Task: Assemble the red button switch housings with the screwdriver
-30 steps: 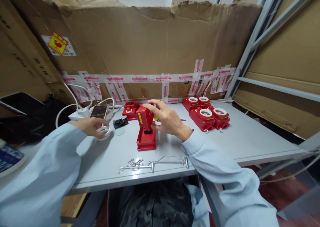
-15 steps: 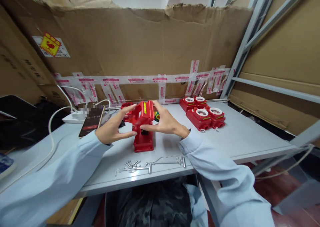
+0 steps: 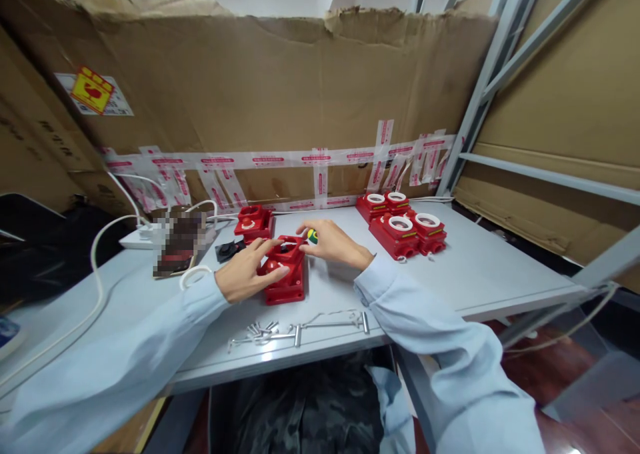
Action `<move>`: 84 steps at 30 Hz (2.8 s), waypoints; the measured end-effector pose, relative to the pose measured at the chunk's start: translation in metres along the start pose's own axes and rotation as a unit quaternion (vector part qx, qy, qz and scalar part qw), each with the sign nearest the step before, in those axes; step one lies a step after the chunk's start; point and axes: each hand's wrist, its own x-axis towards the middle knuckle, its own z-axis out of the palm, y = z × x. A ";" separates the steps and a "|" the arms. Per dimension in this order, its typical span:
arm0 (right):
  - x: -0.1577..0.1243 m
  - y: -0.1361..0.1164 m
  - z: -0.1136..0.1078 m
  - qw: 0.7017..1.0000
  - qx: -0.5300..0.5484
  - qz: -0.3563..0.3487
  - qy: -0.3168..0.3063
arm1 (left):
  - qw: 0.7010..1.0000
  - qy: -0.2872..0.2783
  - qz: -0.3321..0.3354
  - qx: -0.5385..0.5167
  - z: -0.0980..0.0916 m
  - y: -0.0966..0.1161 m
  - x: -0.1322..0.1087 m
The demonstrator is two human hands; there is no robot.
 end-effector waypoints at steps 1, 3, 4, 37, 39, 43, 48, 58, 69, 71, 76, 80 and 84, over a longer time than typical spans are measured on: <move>0.000 0.000 0.003 1.000 -0.006 -0.001 -0.008 | 1.000 -0.004 0.004 -0.004 0.000 0.000 -0.001; -0.001 -0.001 0.008 1.000 -0.017 -0.002 -0.016 | 0.999 -0.013 0.027 -0.019 0.000 -0.003 -0.004; -0.001 -0.002 0.009 1.000 -0.021 -0.001 -0.019 | 0.999 -0.016 0.042 -0.024 0.000 -0.006 -0.005; -0.013 0.011 -0.046 0.985 -0.125 0.055 0.101 | 0.957 0.008 -0.070 0.282 -0.016 -0.041 0.084; -0.024 0.017 -0.058 0.972 -0.193 0.089 0.095 | 0.962 0.016 -0.021 0.271 -0.027 -0.032 0.068; -0.054 0.038 -0.076 0.922 -0.329 0.201 0.034 | 0.970 0.062 0.062 0.226 -0.055 -0.019 0.033; -0.084 0.062 -0.088 0.865 -0.399 0.303 0.035 | 0.965 0.148 0.097 0.193 -0.079 -0.018 -0.002; -0.087 0.058 -0.094 0.854 -0.390 0.344 0.012 | 0.979 0.121 0.092 0.136 -0.066 -0.063 -0.015; -0.057 0.027 -0.059 0.959 -0.231 0.161 -0.020 | 0.988 0.053 0.127 0.066 -0.046 -0.053 -0.012; -0.047 0.013 -0.047 0.971 -0.200 0.126 -0.033 | 0.988 0.035 0.143 0.050 -0.041 -0.048 -0.010; -0.022 -0.012 -0.009 0.993 -0.101 -0.021 -0.056 | 0.985 -0.002 0.175 0.014 -0.025 -0.036 -0.002; -0.007 -0.025 0.016 0.992 -0.012 -0.121 -0.025 | 0.986 -0.045 0.162 -0.017 -0.011 -0.033 0.005; -0.004 -0.027 0.015 0.978 0.103 -0.093 0.154 | 0.983 -0.091 0.128 -0.090 -0.004 -0.037 0.006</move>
